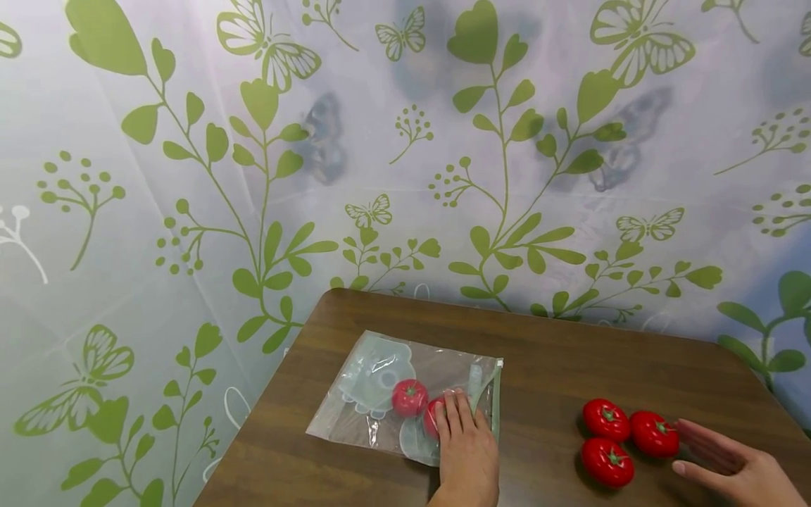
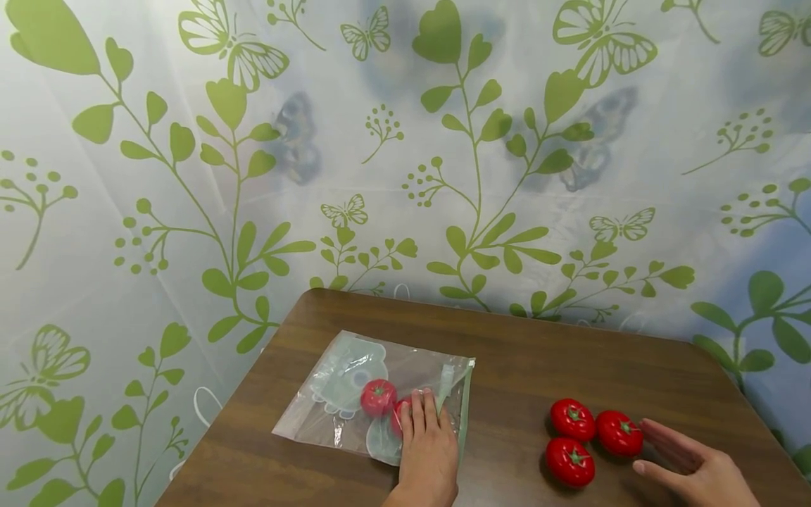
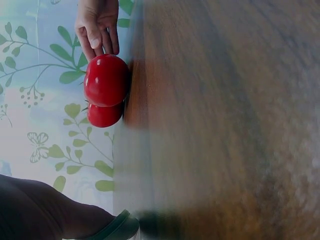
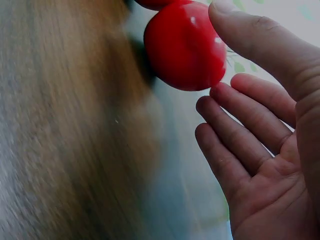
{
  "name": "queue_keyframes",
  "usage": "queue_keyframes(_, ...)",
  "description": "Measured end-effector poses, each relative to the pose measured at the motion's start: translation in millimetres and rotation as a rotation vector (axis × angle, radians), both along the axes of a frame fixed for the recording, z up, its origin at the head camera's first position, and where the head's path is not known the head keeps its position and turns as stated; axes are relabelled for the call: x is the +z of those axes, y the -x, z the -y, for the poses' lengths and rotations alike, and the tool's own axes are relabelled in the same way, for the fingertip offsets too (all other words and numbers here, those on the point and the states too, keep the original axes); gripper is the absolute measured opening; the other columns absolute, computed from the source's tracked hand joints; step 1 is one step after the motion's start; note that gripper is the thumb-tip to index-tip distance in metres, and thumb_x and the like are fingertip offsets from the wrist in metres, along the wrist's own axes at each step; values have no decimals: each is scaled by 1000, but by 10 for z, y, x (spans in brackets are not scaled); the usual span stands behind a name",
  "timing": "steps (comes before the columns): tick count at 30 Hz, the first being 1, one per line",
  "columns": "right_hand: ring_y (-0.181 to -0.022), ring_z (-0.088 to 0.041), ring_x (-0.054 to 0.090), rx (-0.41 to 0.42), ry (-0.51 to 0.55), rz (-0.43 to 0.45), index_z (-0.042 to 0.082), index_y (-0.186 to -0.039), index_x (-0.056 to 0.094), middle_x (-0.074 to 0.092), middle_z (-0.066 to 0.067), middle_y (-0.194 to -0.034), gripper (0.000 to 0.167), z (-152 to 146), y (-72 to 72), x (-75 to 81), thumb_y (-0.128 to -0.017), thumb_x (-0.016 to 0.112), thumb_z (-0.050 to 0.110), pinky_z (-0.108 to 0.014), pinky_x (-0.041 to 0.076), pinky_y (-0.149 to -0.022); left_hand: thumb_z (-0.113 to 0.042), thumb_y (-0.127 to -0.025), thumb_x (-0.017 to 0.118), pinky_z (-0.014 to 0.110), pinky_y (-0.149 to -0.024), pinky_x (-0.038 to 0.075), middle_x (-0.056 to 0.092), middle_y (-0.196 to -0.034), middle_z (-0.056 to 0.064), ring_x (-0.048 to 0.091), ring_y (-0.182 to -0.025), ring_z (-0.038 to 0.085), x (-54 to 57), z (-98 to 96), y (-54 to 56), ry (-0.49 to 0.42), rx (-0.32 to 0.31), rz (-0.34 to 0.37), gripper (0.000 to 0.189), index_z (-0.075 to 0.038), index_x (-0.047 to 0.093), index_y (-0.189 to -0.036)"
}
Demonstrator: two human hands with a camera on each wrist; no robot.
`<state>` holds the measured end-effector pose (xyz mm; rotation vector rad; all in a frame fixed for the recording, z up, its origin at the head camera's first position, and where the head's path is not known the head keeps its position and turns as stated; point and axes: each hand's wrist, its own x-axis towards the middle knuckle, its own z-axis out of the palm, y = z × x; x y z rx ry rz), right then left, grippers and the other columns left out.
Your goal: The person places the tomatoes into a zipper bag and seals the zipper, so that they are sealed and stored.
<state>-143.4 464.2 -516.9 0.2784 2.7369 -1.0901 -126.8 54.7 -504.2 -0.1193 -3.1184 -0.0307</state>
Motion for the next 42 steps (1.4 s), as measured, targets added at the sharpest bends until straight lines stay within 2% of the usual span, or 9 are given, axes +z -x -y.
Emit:
queue_keyframes(11,-88,24,52,-6,-33,20,-10,-165,35,47,-38,-157,110,11,52,-28,-94,81,60,-20,61,-73,-34,-99,78,56,-133,30,45,-172,13,38,-163,39,27,-14,8,-14,-9,9,57,-23,66,-153)
queue_keyframes(13,-91,13,67,-15,-40,29,-10,-165,35,47,-38,-157,111,12,70,-37,-93,81,62,-23,62,-73,-35,-97,80,56,-133,30,44,-173,13,37,-163,39,36,-13,14,-18,-8,21,60,-24,65,-154)
queue_keyframes(15,-102,-12,80,-19,-45,31,-11,-164,36,46,-39,-156,112,16,87,-54,-93,82,62,-26,63,-75,-37,-94,83,56,-133,29,43,-174,12,36,-164,39,39,-13,17,-21,-8,34,65,-24,64,-155)
queue_keyframes(18,-123,-50,72,-24,-43,35,-12,-164,35,45,-41,-156,113,17,107,-83,-92,82,62,-33,66,-78,-37,-93,85,56,-134,29,43,-174,12,36,-164,39,43,-13,20,-20,-11,42,68,-24,63,-156)
queue_keyframes(22,-132,-58,63,-25,-48,43,-13,-163,35,44,-42,-156,112,4,131,-115,-94,80,63,-42,66,-82,-39,-90,87,56,-134,29,42,-175,12,35,-164,38,46,-12,23,-20,-14,53,71,-25,63,-156)
queue_keyframes(29,-113,-46,77,-30,-73,-29,-14,-159,43,50,-43,-152,107,-2,144,-156,-94,80,63,-37,66,-77,-40,-87,90,56,-134,28,41,-175,12,34,-165,38,57,-15,31,-24,-14,77,76,-25,62,-157)
queue_keyframes(32,-94,-15,81,-41,-90,-50,-13,-158,45,54,-41,-150,106,0,116,-160,-94,79,64,-30,64,-72,-38,-91,86,56,-134,29,43,-174,12,36,-164,39,54,-14,20,-26,-12,57,70,-25,63,-156)
queue_keyframes(36,-81,18,59,-66,-90,-56,-12,-158,46,56,-39,-148,103,8,46,-154,-95,80,63,-22,61,-67,-35,-98,79,57,-133,30,44,-173,14,37,-163,40,39,-7,5,-30,-14,34,59,-24,65,-154)
queue_keyframes(42,-81,10,65,-207,-46,-5,-7,-162,44,50,-36,-153,107,48,-21,-111,-91,84,63,-19,58,-63,-33,-99,78,57,-133,30,45,-172,14,37,-163,40,27,6,-2,-33,-9,17,57,-23,66,-153)
